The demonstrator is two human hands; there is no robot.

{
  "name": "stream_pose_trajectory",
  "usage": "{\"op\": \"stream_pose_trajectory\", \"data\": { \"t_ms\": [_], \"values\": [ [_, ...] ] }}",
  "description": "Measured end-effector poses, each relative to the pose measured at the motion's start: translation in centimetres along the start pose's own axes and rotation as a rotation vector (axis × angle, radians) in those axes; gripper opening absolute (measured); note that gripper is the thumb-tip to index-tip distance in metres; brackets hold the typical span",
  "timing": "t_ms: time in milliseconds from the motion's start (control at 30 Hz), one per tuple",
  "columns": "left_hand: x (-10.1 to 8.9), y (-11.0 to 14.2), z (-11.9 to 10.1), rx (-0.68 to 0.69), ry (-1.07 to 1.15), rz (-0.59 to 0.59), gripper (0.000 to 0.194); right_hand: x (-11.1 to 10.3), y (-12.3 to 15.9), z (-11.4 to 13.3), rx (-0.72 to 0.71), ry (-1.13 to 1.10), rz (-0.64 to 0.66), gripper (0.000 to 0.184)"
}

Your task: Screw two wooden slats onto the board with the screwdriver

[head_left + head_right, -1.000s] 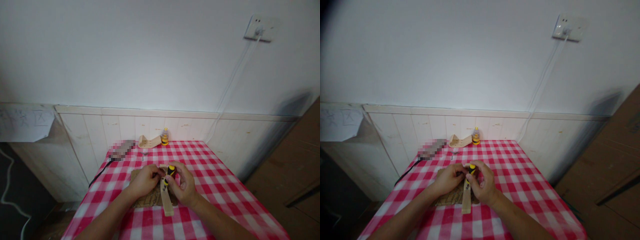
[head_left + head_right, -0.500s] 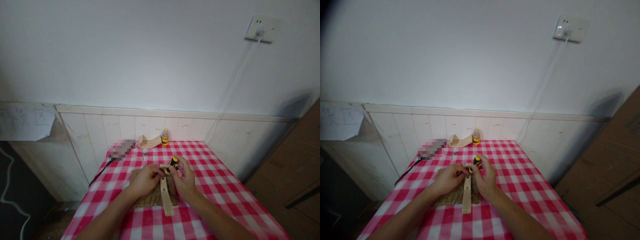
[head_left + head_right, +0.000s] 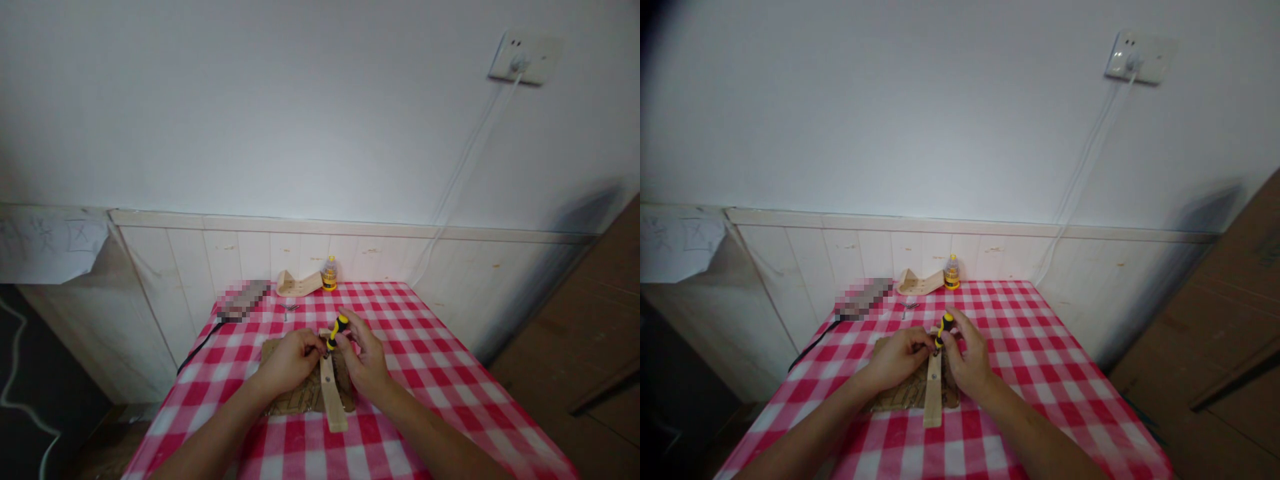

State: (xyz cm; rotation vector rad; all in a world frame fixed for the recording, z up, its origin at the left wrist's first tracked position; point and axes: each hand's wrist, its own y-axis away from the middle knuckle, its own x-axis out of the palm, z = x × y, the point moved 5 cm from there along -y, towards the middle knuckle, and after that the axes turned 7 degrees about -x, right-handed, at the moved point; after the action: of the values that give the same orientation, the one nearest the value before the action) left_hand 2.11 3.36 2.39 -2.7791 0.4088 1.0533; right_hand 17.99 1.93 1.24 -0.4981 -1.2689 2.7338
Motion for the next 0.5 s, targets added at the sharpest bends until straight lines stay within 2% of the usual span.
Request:
{"op": "stream_pose_trajectory", "data": {
  "t_ms": [500],
  "values": [
    [-0.01,-0.02,0.02,-0.012,0.002,-0.006,0.022,-0.16,-0.55,0.58,-0.009,0.040,-0.073,0.036]
  ]
}}
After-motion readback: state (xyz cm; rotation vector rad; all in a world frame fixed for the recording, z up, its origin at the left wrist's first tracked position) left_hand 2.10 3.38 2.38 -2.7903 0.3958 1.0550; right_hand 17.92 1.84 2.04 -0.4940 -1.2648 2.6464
